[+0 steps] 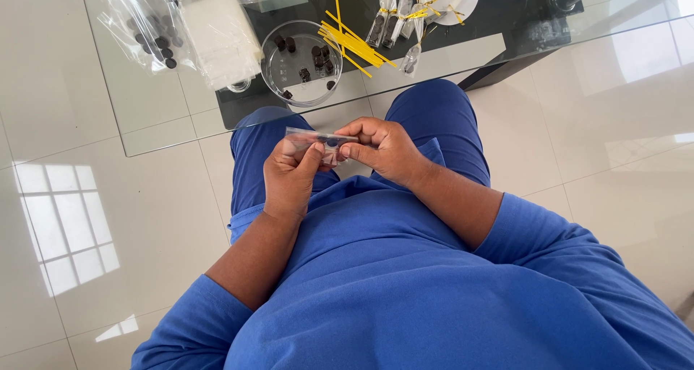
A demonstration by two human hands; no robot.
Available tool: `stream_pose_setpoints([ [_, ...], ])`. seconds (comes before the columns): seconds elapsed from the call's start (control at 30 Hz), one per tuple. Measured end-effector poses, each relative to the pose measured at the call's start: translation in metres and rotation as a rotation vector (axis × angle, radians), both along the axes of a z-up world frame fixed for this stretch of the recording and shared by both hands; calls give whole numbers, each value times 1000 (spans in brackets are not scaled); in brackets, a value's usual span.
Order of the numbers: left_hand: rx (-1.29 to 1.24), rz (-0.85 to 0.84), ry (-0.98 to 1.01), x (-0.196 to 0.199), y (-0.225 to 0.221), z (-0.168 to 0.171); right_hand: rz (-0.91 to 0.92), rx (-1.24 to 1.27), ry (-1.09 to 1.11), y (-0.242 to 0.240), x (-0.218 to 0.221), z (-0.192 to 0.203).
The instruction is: Packing small black components into plastic bags and sealing them with yellow twist ties on a glass table.
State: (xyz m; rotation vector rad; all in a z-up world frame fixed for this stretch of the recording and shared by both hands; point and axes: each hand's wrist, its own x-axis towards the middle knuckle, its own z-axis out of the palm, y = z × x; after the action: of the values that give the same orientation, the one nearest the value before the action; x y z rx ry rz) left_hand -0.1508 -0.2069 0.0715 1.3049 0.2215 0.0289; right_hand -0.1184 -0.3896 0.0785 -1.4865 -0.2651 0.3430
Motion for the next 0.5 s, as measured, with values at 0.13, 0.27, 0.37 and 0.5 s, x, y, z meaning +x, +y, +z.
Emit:
stream_pose_setpoints([
  [0.13,-3,10,1,0,2,5,-21,0,-51,2,-4,2],
  [0.27,-99,18,38,-2,3,6,-61,-83,-260,1,-3,5],
  [0.37,-166,10,62,-1,3,2,-73,-137,-443,5,-3,8],
  [0.5,-295,-23,119,2,7,-11,-60,-304,-756,4,-5,18],
])
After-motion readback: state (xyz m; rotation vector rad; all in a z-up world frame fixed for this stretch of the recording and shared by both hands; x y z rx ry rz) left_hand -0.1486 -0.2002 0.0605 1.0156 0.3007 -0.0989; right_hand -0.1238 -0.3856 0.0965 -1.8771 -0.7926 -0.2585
